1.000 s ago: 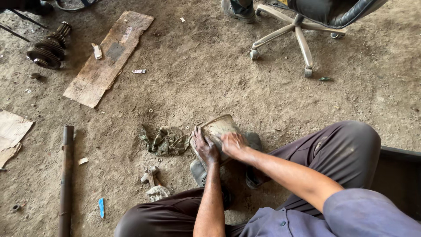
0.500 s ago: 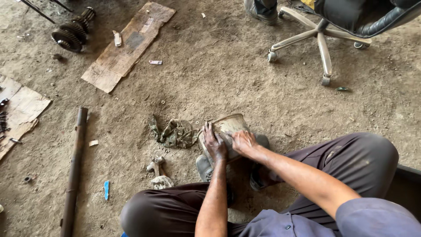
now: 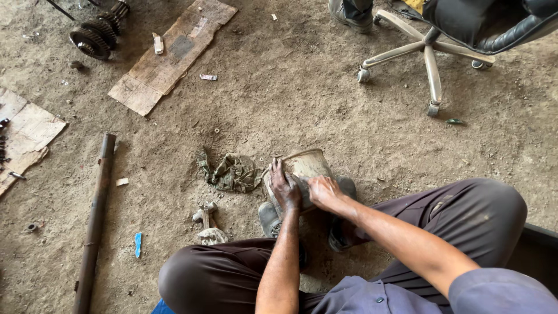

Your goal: The person sits on the ground and uses a small metal tool to scrape the exterior surface of a cylindrical metal container. They rotate the container periodically to access different areas while continuing to scrape.

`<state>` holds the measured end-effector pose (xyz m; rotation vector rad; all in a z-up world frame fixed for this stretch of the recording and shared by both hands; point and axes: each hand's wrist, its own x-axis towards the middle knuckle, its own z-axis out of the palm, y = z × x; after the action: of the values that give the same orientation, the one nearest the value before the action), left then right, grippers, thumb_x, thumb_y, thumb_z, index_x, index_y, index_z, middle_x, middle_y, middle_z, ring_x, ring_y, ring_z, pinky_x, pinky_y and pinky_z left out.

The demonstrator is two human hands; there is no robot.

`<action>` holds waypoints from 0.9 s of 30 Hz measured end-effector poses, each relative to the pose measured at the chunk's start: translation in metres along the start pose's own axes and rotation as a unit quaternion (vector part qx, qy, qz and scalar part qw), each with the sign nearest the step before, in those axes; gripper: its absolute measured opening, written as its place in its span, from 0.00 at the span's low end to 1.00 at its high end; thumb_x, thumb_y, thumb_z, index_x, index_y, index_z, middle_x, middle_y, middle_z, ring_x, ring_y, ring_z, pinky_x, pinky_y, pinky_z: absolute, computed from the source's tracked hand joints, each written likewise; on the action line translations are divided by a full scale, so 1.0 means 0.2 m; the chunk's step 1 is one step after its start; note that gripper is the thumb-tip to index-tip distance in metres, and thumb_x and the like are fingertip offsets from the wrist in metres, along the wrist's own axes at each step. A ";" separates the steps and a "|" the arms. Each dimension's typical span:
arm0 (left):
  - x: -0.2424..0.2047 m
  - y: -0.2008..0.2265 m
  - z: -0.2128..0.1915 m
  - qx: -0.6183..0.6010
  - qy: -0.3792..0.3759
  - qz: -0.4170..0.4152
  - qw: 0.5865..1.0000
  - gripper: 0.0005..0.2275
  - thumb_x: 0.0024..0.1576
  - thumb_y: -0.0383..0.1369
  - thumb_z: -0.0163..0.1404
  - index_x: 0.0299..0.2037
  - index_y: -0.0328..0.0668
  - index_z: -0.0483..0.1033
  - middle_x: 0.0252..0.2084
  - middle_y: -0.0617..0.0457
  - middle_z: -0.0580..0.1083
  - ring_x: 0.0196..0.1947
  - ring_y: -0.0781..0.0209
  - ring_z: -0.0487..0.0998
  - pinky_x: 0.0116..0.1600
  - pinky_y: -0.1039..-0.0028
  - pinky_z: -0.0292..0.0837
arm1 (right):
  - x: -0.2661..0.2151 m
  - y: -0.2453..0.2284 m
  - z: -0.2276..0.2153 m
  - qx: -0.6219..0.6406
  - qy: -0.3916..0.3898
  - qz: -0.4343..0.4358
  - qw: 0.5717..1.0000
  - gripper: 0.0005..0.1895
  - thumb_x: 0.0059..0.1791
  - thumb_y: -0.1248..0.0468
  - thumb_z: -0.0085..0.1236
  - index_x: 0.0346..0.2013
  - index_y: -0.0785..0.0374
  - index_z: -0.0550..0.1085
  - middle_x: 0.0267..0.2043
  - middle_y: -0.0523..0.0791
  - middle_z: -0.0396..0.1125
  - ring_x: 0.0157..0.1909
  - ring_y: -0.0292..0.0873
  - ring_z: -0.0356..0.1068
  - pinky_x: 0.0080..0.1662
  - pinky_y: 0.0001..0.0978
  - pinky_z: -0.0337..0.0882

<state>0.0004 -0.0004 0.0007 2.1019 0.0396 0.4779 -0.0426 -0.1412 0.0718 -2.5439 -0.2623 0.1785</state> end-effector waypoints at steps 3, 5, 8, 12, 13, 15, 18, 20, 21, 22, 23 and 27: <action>0.00 -0.01 0.00 0.018 -0.010 -0.004 1.000 0.19 0.66 0.32 0.37 0.67 0.41 0.67 0.74 0.42 0.61 0.76 0.42 0.54 0.75 0.51 0.53 | 0.06 -0.01 0.01 0.037 0.025 0.045 0.998 0.26 0.50 0.64 0.34 0.58 0.58 0.76 0.31 0.57 0.72 0.28 0.57 0.72 0.34 0.50 0.75; 0.00 -0.01 -0.01 0.014 -0.006 0.001 1.000 0.19 0.67 0.31 0.36 0.67 0.41 0.68 0.74 0.42 0.61 0.77 0.42 0.55 0.75 0.51 0.53 | 0.04 0.00 0.03 0.014 -0.002 0.058 0.998 0.28 0.49 0.64 0.34 0.61 0.57 0.73 0.30 0.58 0.72 0.27 0.58 0.72 0.33 0.52 0.75; -0.01 -0.01 0.00 0.020 -0.003 0.001 1.000 0.19 0.66 0.31 0.36 0.66 0.42 0.68 0.73 0.43 0.63 0.76 0.43 0.56 0.76 0.51 0.53 | -0.05 0.03 0.09 -0.005 0.013 0.041 0.999 0.27 0.50 0.65 0.34 0.61 0.59 0.73 0.31 0.58 0.73 0.28 0.57 0.72 0.35 0.51 0.75; -0.01 -0.03 0.00 0.012 -0.005 -0.003 1.000 0.19 0.68 0.31 0.35 0.67 0.42 0.68 0.74 0.43 0.62 0.77 0.42 0.55 0.77 0.51 0.53 | -0.07 0.09 0.15 -0.057 0.071 -0.006 0.996 0.27 0.48 0.66 0.37 0.58 0.58 0.76 0.35 0.56 0.75 0.29 0.54 0.73 0.35 0.50 0.77; 0.00 -0.02 0.01 0.011 0.000 0.006 1.000 0.18 0.68 0.30 0.35 0.67 0.43 0.68 0.74 0.43 0.62 0.77 0.42 0.55 0.77 0.51 0.53 | -0.05 0.11 0.15 -0.020 0.040 0.032 0.999 0.28 0.49 0.67 0.35 0.60 0.59 0.73 0.34 0.56 0.74 0.27 0.55 0.72 0.32 0.50 0.77; 0.00 -0.02 0.01 0.010 0.006 0.024 1.000 0.18 0.68 0.30 0.35 0.67 0.43 0.68 0.75 0.43 0.61 0.78 0.41 0.55 0.77 0.51 0.53 | 0.02 0.13 0.17 0.060 -0.022 0.109 0.992 0.29 0.50 0.69 0.30 0.65 0.60 0.68 0.32 0.55 0.72 0.22 0.57 0.69 0.25 0.50 0.76; 0.00 -0.01 0.00 0.027 -0.016 -0.022 0.999 0.17 0.67 0.31 0.38 0.66 0.44 0.69 0.74 0.44 0.61 0.76 0.41 0.54 0.75 0.51 0.53 | 0.07 0.13 0.20 -0.343 -0.015 -0.076 0.936 0.21 0.57 0.63 0.34 0.46 0.72 0.76 0.30 0.55 0.71 0.28 0.50 0.71 0.28 0.42 0.74; -0.01 -0.01 0.00 0.023 -0.011 -0.009 1.000 0.18 0.67 0.31 0.37 0.66 0.45 0.69 0.74 0.44 0.61 0.77 0.41 0.54 0.76 0.51 0.54 | 0.06 0.13 0.21 -0.108 0.006 0.021 0.994 0.21 0.55 0.65 0.34 0.47 0.70 0.77 0.29 0.55 0.72 0.24 0.49 0.72 0.25 0.42 0.73; -0.01 -0.01 0.00 0.019 -0.007 -0.003 1.000 0.18 0.67 0.31 0.36 0.66 0.45 0.69 0.74 0.44 0.61 0.77 0.41 0.54 0.76 0.51 0.54 | 0.03 0.13 0.21 0.012 0.016 0.069 0.997 0.21 0.54 0.67 0.34 0.47 0.70 0.78 0.28 0.56 0.73 0.23 0.49 0.72 0.24 0.42 0.73; -0.01 -0.01 0.00 0.020 -0.009 -0.007 1.000 0.18 0.67 0.31 0.37 0.66 0.44 0.69 0.74 0.45 0.62 0.77 0.41 0.54 0.76 0.51 0.53 | 0.00 0.12 0.21 0.008 0.031 0.054 0.998 0.22 0.51 0.69 0.34 0.49 0.70 0.77 0.28 0.57 0.73 0.22 0.51 0.72 0.22 0.42 0.73; -0.02 -0.01 -0.01 0.022 -0.010 -0.010 1.000 0.19 0.66 0.31 0.37 0.66 0.44 0.70 0.74 0.45 0.62 0.77 0.42 0.54 0.76 0.51 0.53 | -0.04 0.11 0.21 0.004 0.047 0.037 0.998 0.23 0.48 0.71 0.34 0.50 0.70 0.76 0.28 0.58 0.73 0.20 0.52 0.72 0.21 0.43 0.74; 0.01 0.00 0.00 0.037 -0.006 -0.006 0.999 0.19 0.67 0.32 0.37 0.66 0.41 0.69 0.74 0.45 0.63 0.77 0.42 0.54 0.77 0.51 0.50 | -0.03 0.10 0.18 0.009 0.076 0.012 0.997 0.25 0.42 0.74 0.35 0.49 0.70 0.75 0.34 0.61 0.73 0.18 0.54 0.73 0.17 0.44 0.74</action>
<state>0.0028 0.0000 0.0021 2.1760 0.0643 0.4616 -0.0526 -0.1410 0.0312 -2.5280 -0.1702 -0.0033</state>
